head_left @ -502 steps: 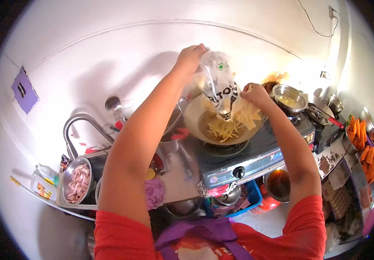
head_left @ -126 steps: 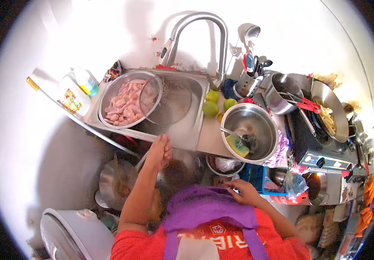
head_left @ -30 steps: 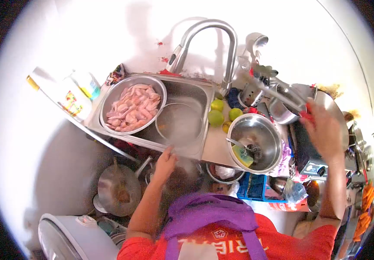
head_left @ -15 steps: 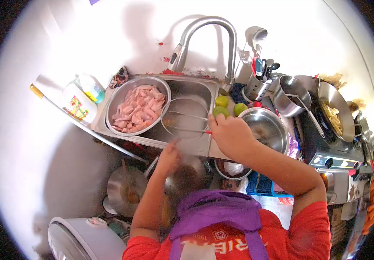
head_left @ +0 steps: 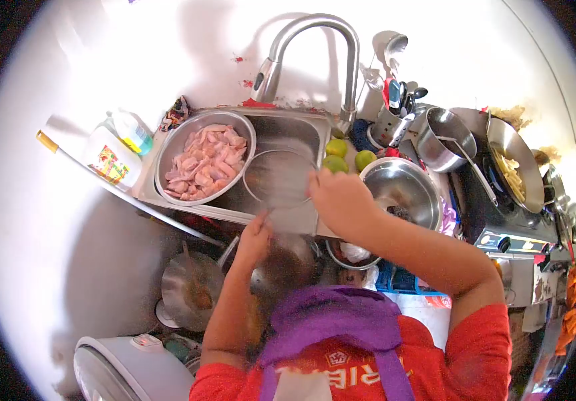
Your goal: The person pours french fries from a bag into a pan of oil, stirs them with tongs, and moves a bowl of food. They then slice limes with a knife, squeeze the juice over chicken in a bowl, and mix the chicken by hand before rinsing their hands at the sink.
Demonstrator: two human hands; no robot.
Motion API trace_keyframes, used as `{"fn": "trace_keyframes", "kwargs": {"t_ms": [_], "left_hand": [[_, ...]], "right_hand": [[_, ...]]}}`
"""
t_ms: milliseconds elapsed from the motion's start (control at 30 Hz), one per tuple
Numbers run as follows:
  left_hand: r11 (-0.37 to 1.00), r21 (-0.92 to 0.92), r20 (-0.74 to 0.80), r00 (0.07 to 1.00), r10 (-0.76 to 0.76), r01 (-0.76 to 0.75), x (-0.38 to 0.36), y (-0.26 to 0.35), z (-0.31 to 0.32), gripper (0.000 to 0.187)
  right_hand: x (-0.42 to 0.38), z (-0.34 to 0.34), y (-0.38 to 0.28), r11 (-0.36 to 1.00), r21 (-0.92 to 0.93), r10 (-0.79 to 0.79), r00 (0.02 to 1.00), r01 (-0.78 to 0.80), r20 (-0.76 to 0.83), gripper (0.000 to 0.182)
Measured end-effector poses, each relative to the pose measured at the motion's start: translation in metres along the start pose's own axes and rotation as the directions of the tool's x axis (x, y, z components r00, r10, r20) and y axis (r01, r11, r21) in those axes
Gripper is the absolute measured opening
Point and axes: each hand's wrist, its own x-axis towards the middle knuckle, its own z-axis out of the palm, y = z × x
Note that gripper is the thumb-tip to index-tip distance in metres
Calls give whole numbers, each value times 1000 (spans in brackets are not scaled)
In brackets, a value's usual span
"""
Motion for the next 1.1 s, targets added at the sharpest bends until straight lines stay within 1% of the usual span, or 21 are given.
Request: {"fn": "trace_keyframes", "kwargs": {"t_ms": [33, 133, 233, 333, 433, 533, 567, 633, 667, 700, 733, 800, 833, 933, 1000, 1033, 1100], "left_hand": [[999, 26, 17, 1000, 24, -24, 1, -2, 1, 46], [999, 6, 2, 1000, 31, -31, 1, 3, 0, 46], [998, -54, -20, 999, 31, -32, 8, -4, -8, 45], [998, 22, -35, 997, 65, -64, 10, -3, -8, 44], [998, -5, -1, 998, 65, -65, 13, -5, -3, 44], [998, -25, -14, 998, 61, -61, 13, -1, -5, 43], [998, -34, -25, 998, 51, -52, 11, -2, -5, 42], [997, -44, 9, 998, 58, -58, 11, -2, -8, 42], [997, -48, 30, 998, 63, -62, 12, -2, -8, 42], [996, 21, 38, 996, 84, -85, 14, -5, -6, 42], [996, 38, 34, 996, 82, -83, 14, -8, -3, 42], [993, 78, 22, 996, 88, -90, 18, -11, 0, 42], [994, 62, 13, 995, 94, -95, 20, -14, 0, 41], [995, -5, -7, 995, 96, -96, 21, -21, -4, 40], [994, -72, 8, 997, 80, -80, 17, -16, -3, 40], [995, -69, 23, 998, 67, -65, 15, -12, -2, 40], [998, -54, 56, 998, 38, -35, 12, -7, -1, 39]], "right_hand": [[5, 11, 3, 999, -42, -15, 999, 13, -46, 40], [24, 22, 24, 985, 58, 157, 985, -162, 74, 39], [5, -19, 18, 992, 38, 116, 991, -118, 68, 37], [-3, -20, 4, 999, 21, 27, 998, -28, 50, 36], [13, 10, 12, 999, -50, -5, 998, 2, -55, 37], [19, 7, 24, 995, 60, 80, 997, -80, 11, 36], [15, -2, 20, 997, 28, 68, 997, -69, 18, 36], [0, -24, 8, 998, -36, 45, 998, -43, 47, 36], [0, -19, 6, 999, -41, 16, 1000, -15, 14, 36], [2, -11, 4, 999, -48, -9, 1000, 8, -20, 36], [4, -2, 2, 998, -55, -31, 998, 28, -55, 36], [15, 14, 11, 998, -68, 15, 1000, -14, 7, 34], [20, 18, 13, 997, -74, 36, 999, -34, 33, 34], [4, -7, 9, 999, 39, 34, 999, -33, -18, 31], [1, -4, 3, 1000, 8, -18, 1000, 19, -23, 30], [0, -1, 0, 999, -7, -39, 999, 39, -27, 30], [13, 22, 4, 999, -28, -16, 1000, 15, -14, 31]]}}
